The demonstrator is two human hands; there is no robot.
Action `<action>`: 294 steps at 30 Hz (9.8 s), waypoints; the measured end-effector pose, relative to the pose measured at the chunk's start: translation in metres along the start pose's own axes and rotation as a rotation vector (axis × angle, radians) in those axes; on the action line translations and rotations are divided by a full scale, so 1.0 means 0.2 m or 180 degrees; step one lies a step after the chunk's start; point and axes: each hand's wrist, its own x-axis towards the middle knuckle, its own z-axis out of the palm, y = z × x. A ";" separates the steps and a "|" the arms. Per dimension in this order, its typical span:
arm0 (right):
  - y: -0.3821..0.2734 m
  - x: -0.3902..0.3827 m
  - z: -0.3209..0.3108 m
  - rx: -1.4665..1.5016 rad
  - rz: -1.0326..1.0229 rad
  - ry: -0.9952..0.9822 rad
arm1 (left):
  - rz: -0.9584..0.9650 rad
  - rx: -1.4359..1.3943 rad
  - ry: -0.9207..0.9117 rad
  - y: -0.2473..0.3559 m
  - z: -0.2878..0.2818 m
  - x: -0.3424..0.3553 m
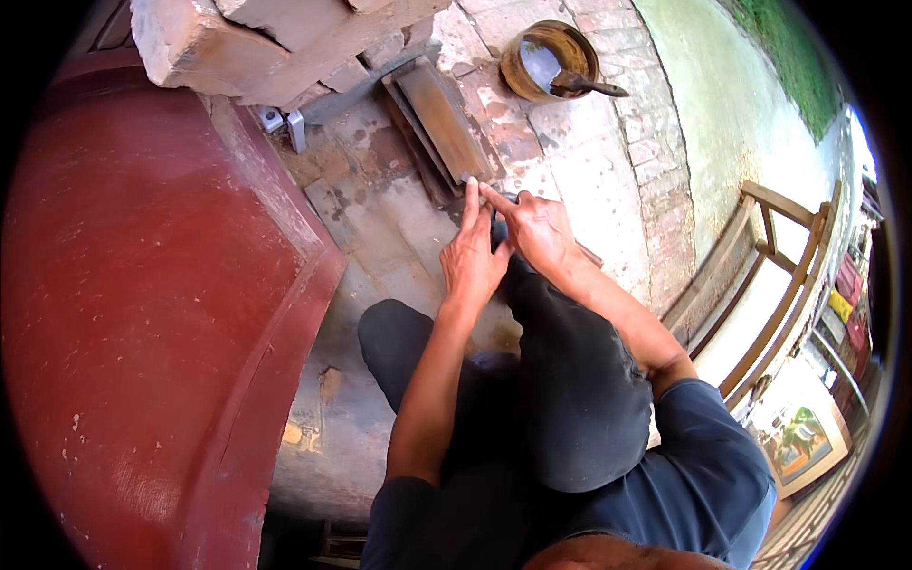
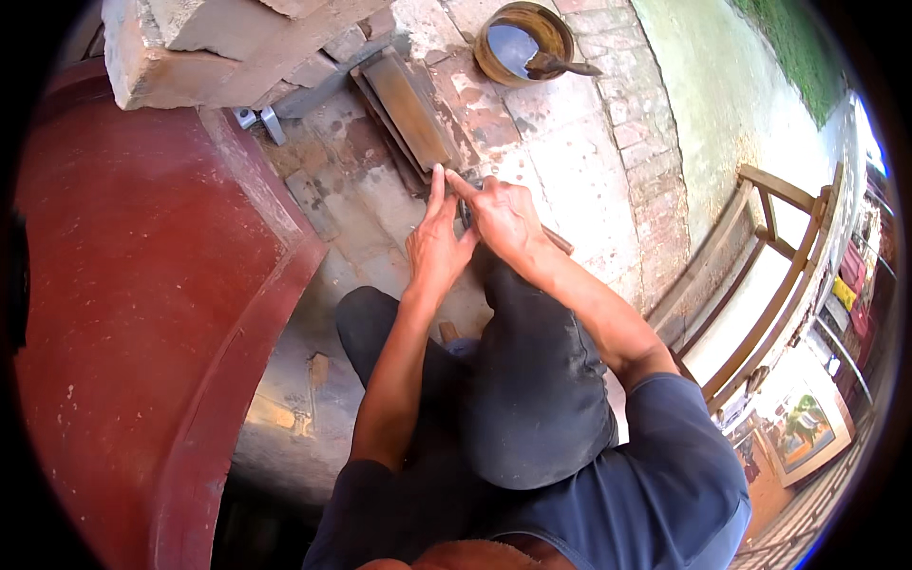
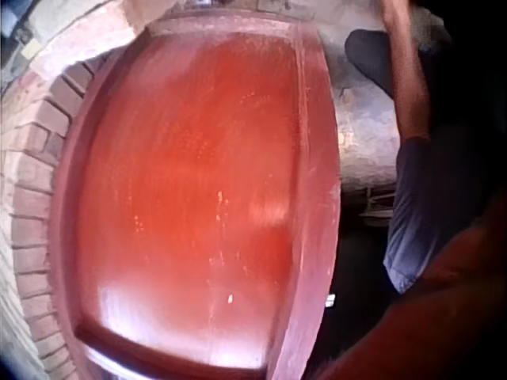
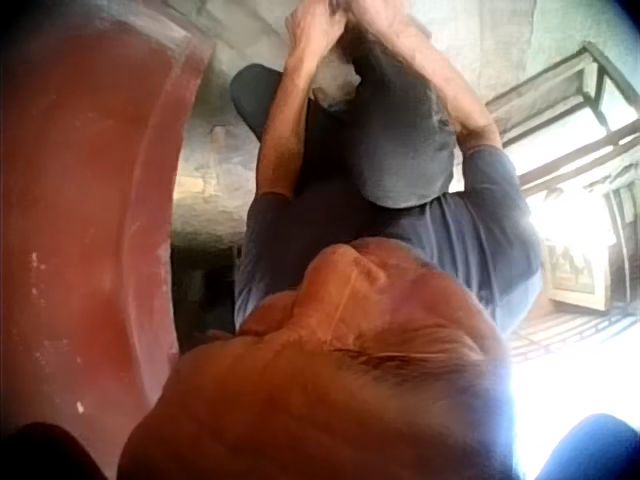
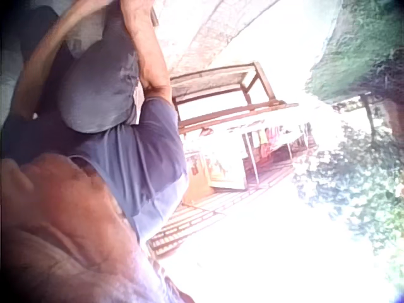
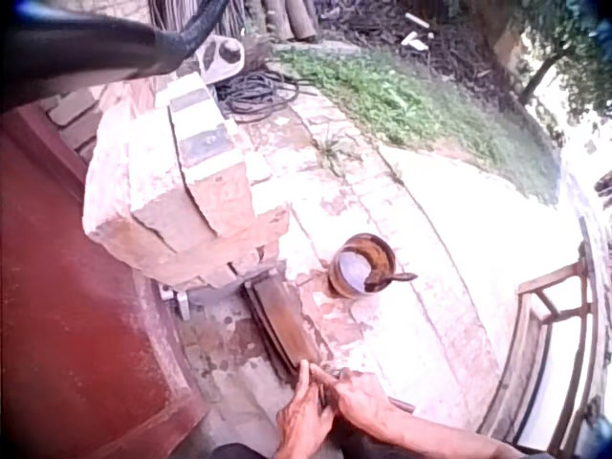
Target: The person sits on the ground and sharpens a small metal tool by rubbing it against a sharpening stone. They repeatedly dip the tool into a small bowl of liquid and continue the sharpening motion. The person occasionally pauses to inspect the tool's edge before resuming the process.
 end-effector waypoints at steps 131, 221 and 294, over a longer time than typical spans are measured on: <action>-0.09 0.02 -0.10 -0.0065 0.0054 -0.0223 | -0.0039 0.0463 0.0008 0.00 0.01 0.00; -0.10 0.14 -0.05 0.0191 -0.0158 0.0274 | 0.0035 0.0232 0.0295 -0.08 -0.06 0.10; 0.00 0.02 -0.11 -0.0138 0.0203 -0.0381 | 0.0034 0.0223 0.0020 0.05 0.04 0.04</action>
